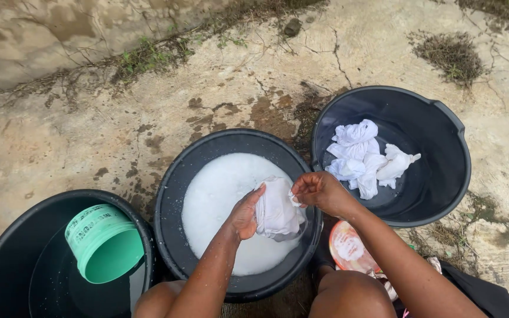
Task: Washing white clothes by hand in a soapy tub of water.
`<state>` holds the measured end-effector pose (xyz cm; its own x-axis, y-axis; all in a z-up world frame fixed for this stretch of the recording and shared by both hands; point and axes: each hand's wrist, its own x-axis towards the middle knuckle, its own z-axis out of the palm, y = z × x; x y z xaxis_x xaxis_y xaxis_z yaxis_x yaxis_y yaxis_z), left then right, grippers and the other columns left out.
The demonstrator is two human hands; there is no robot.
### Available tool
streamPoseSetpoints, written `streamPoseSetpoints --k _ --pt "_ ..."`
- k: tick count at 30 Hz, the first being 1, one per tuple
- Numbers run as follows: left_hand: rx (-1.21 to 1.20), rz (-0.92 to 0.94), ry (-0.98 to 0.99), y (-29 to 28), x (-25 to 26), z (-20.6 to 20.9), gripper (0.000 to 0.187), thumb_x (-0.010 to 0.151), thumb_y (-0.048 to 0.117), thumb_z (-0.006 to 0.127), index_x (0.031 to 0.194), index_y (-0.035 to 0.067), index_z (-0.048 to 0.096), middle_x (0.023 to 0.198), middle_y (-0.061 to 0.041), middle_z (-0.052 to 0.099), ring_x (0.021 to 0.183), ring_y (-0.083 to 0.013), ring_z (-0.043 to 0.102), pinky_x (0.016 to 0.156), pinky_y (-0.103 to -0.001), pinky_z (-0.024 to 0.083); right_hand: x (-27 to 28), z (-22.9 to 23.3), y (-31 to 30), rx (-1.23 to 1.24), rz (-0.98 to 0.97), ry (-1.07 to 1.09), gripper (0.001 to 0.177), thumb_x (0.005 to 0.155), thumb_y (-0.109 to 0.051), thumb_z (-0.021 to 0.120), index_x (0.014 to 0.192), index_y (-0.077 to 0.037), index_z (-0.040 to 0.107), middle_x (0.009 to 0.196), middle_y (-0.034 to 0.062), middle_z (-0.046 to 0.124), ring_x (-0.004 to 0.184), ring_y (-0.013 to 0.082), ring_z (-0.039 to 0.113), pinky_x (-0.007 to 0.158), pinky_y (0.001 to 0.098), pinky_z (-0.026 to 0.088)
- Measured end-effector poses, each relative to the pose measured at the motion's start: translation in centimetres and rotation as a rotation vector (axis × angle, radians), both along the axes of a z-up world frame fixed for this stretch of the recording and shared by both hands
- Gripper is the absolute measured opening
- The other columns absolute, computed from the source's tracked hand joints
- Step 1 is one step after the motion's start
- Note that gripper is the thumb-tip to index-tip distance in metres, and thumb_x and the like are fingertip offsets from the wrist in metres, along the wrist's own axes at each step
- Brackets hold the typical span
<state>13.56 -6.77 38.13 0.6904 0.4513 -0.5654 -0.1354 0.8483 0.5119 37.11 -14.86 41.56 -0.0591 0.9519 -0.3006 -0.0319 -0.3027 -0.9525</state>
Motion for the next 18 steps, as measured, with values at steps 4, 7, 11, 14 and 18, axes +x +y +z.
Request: streamPoseSetpoints --k 4,7,11,14,18 --pt "0.095 0.108 -0.095 1.0 -4.2 3.9 0.07 0.092 0.046 0.065 0.145 0.004 0.048 0.138 -0.014 0.063 0.124 -0.0274 0.064 0.103 -0.047 0.054 -6.6 3.1 4.8 0.215 0.02 -0.24 0.023 0.077 0.011 0.075 0.099 0.004 0.075 0.095 0.0075 0.077 0.087 0.016 0.071 0.078 0.0291 0.059" --pt "0.094 0.244 -0.127 1.6 -6.7 4.5 0.064 0.093 0.045 0.064 0.142 0.006 0.051 0.134 -0.011 0.064 0.123 -0.0256 0.064 0.104 -0.048 0.053 -13.9 6.4 3.7 0.417 -0.081 -0.822 0.024 0.082 0.006 0.071 0.103 -0.001 0.078 0.1 0.0113 0.076 0.089 0.0257 0.075 0.079 0.0339 0.058" --pt "0.094 0.446 -0.28 2.9 -8.5 2.8 0.055 0.095 0.042 0.065 0.135 0.005 0.057 0.128 -0.011 0.068 0.118 -0.0255 0.065 0.103 -0.046 0.052 -19.9 4.5 2.7 0.711 -0.069 -1.165 0.051 0.079 0.012 0.057 0.128 0.002 0.064 0.133 0.0187 0.063 0.123 0.0354 0.059 0.103 0.0419 0.049" --pt "0.073 0.562 -0.354 3.9 -10.0 2.8 0.052 0.095 0.041 0.067 0.131 0.005 0.06 0.125 -0.012 0.069 0.115 -0.0265 0.065 0.102 -0.045 0.052 -22.8 4.3 1.3 0.727 0.03 -1.189 0.069 0.071 0.015 0.053 0.139 0.005 0.054 0.146 0.0235 0.052 0.137 0.0379 0.047 0.11 0.0451 0.042" --pt "0.096 0.598 -0.329 4.9 -11.8 3.2 0.053 0.093 0.042 0.068 0.13 0.004 0.062 0.126 -0.011 0.069 0.115 -0.0272 0.066 0.1 -0.047 0.052 -24.5 4.0 0.3 0.656 0.136 -1.089 0.06 0.08 0.012 0.056 0.14 0.005 0.053 0.141 0.0263 0.053 0.133 0.0402 0.049 0.11 0.048 0.04"
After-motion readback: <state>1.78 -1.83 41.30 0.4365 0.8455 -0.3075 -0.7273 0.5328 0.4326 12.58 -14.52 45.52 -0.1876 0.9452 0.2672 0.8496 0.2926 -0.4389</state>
